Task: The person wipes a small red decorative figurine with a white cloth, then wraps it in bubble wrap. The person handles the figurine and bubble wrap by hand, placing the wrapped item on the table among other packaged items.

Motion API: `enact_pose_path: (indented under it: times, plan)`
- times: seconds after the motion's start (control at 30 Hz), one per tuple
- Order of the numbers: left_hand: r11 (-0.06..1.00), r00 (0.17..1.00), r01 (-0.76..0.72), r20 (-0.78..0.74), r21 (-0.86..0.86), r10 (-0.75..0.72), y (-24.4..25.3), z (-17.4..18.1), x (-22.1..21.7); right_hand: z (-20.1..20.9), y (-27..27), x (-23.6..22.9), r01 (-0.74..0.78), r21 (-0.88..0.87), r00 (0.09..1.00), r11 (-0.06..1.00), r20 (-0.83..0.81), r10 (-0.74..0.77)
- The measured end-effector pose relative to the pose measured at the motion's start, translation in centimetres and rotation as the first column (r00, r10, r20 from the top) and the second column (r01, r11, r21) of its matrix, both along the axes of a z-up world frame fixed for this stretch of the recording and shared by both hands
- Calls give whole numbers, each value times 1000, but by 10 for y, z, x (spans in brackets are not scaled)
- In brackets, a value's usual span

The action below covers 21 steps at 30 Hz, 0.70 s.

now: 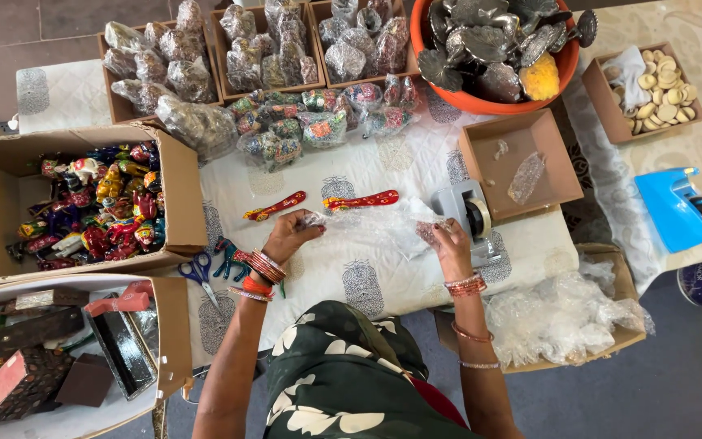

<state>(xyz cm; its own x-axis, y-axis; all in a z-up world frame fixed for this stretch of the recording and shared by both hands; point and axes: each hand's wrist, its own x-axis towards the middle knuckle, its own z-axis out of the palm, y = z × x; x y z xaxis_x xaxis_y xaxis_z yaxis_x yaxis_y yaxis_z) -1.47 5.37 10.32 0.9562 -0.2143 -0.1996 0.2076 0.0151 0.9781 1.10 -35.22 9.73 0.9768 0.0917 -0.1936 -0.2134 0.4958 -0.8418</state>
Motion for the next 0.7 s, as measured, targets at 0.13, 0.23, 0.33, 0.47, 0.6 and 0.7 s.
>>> enact_pose_path:
  times: [0.13,0.23,0.33,0.47,0.6,0.7]
  plan:
    - [995,990,-102,94,-15,103,-6,-19,6,11,17,21,-14,-246,999,969,35,23]
    - [955,978,-194,34,-223,207,-22,-25,20,11,29,36,37,-142,992,989,126,-19]
    - [884,918,-368,39,-287,395,-40,-47,36,16,50,49,55,-257,995,965,92,-32]
    - [809,809,-587,64,31,584,-51,-37,45,-13,60,59,80,-592,987,802,160,19]
    - [640,766,-641,406,423,499,-49,-24,45,-14,76,69,223,-819,923,528,353,157]
    - [629,721,-679,508,379,471,-42,-27,45,4,84,70,440,-812,768,383,561,308]
